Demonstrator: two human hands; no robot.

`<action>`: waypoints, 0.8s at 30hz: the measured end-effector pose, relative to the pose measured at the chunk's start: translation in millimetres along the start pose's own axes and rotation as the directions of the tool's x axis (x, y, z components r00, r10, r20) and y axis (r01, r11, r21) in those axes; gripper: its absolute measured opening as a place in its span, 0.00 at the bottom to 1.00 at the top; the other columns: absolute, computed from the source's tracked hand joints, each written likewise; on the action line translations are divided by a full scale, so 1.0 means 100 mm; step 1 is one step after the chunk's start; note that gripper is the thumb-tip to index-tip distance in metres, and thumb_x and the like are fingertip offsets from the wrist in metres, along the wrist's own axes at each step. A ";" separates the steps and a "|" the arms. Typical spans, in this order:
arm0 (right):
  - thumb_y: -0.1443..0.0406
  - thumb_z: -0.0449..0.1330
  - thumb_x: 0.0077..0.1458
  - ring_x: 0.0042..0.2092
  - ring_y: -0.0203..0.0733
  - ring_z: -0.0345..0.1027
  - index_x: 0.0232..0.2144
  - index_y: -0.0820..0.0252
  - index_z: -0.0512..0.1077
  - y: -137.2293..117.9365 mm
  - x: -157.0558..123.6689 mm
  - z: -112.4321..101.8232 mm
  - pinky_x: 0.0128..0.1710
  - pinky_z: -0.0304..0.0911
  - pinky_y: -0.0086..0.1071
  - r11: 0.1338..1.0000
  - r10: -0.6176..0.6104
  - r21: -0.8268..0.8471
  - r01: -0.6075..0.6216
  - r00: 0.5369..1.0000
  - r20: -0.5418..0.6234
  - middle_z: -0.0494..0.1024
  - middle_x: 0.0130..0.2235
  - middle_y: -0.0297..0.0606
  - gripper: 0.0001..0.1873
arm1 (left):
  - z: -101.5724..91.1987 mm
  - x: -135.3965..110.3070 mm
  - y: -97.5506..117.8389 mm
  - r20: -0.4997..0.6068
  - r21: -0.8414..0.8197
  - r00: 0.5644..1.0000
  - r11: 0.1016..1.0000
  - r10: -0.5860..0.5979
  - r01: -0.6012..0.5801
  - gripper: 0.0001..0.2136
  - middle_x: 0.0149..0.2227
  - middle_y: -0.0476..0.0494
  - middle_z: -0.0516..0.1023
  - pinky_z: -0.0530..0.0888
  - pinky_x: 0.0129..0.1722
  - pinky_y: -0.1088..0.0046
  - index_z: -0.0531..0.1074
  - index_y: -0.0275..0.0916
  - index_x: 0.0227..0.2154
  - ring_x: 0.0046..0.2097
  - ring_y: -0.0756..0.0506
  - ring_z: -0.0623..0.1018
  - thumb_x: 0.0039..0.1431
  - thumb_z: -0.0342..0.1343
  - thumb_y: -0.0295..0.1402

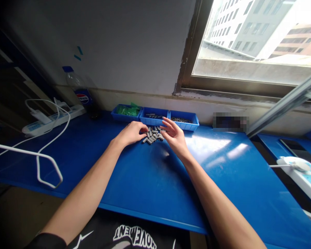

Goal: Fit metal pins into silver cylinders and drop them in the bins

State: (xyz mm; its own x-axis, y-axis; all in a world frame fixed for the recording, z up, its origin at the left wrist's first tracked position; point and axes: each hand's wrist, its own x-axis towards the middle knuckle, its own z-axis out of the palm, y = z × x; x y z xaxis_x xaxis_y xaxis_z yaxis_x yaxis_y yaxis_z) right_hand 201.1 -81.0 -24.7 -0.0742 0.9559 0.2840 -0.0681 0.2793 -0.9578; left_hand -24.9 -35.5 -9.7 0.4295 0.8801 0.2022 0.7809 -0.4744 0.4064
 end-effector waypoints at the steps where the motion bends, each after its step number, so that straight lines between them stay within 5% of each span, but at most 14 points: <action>1: 0.56 0.72 0.52 0.56 0.53 0.76 0.57 0.49 0.73 0.01 0.00 -0.01 0.58 0.70 0.49 1.000 0.008 -0.007 -0.008 1.000 -0.010 0.77 0.60 0.44 0.30 | 0.01 0.00 0.00 0.008 -0.002 1.000 1.000 -0.010 0.010 0.07 0.38 0.42 0.84 0.78 0.41 0.70 0.82 0.41 0.38 0.40 0.42 0.83 0.56 0.64 0.28; 5: 0.56 0.71 0.53 0.48 0.51 0.80 0.49 0.53 0.77 0.06 0.02 -0.03 0.53 0.72 0.48 0.999 0.024 -0.037 -0.025 0.999 -0.035 0.81 0.52 0.44 0.21 | 0.03 0.00 -0.01 0.011 -0.027 1.000 0.999 -0.026 0.026 0.08 0.37 0.42 0.84 0.77 0.39 0.71 0.81 0.41 0.38 0.38 0.43 0.82 0.56 0.62 0.25; 12: 0.54 0.70 0.53 0.40 0.47 0.79 0.44 0.55 0.78 0.06 0.01 -0.03 0.43 0.74 0.42 0.995 0.074 -0.067 -0.078 0.996 -0.049 0.84 0.44 0.42 0.18 | 0.02 0.03 0.01 -0.099 -0.171 0.993 0.982 0.060 -0.076 0.09 0.40 0.42 0.83 0.78 0.44 0.70 0.80 0.40 0.41 0.41 0.44 0.82 0.60 0.58 0.24; 17: 0.55 0.70 0.53 0.37 0.46 0.78 0.45 0.54 0.79 0.01 0.01 -0.02 0.42 0.72 0.42 0.992 0.112 -0.059 -0.114 0.993 -0.029 0.84 0.39 0.40 0.18 | -0.02 0.06 0.16 -0.231 -0.441 0.968 0.877 0.093 -0.190 0.09 0.39 0.45 0.83 0.81 0.44 0.71 0.79 0.37 0.40 0.39 0.46 0.83 0.56 0.62 0.25; 24: 0.54 0.71 0.53 0.38 0.45 0.78 0.48 0.54 0.78 -0.01 -0.01 -0.01 0.44 0.72 0.41 0.987 0.155 0.027 -0.156 0.987 0.040 0.85 0.38 0.39 0.22 | -0.02 0.05 0.28 -0.279 -0.569 0.953 0.780 0.115 -0.261 0.12 0.41 0.42 0.82 0.82 0.45 0.68 0.78 0.35 0.40 0.41 0.45 0.83 0.51 0.67 0.26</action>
State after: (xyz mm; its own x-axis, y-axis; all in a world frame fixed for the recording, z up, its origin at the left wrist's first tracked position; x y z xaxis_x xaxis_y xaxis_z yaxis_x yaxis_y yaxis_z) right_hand 202.2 -82.4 -24.3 -0.1234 0.9833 0.1340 -0.0823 0.1244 -0.9888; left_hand -1.8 -44.2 5.0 0.3729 0.7889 0.4884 0.2384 -0.5902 0.7713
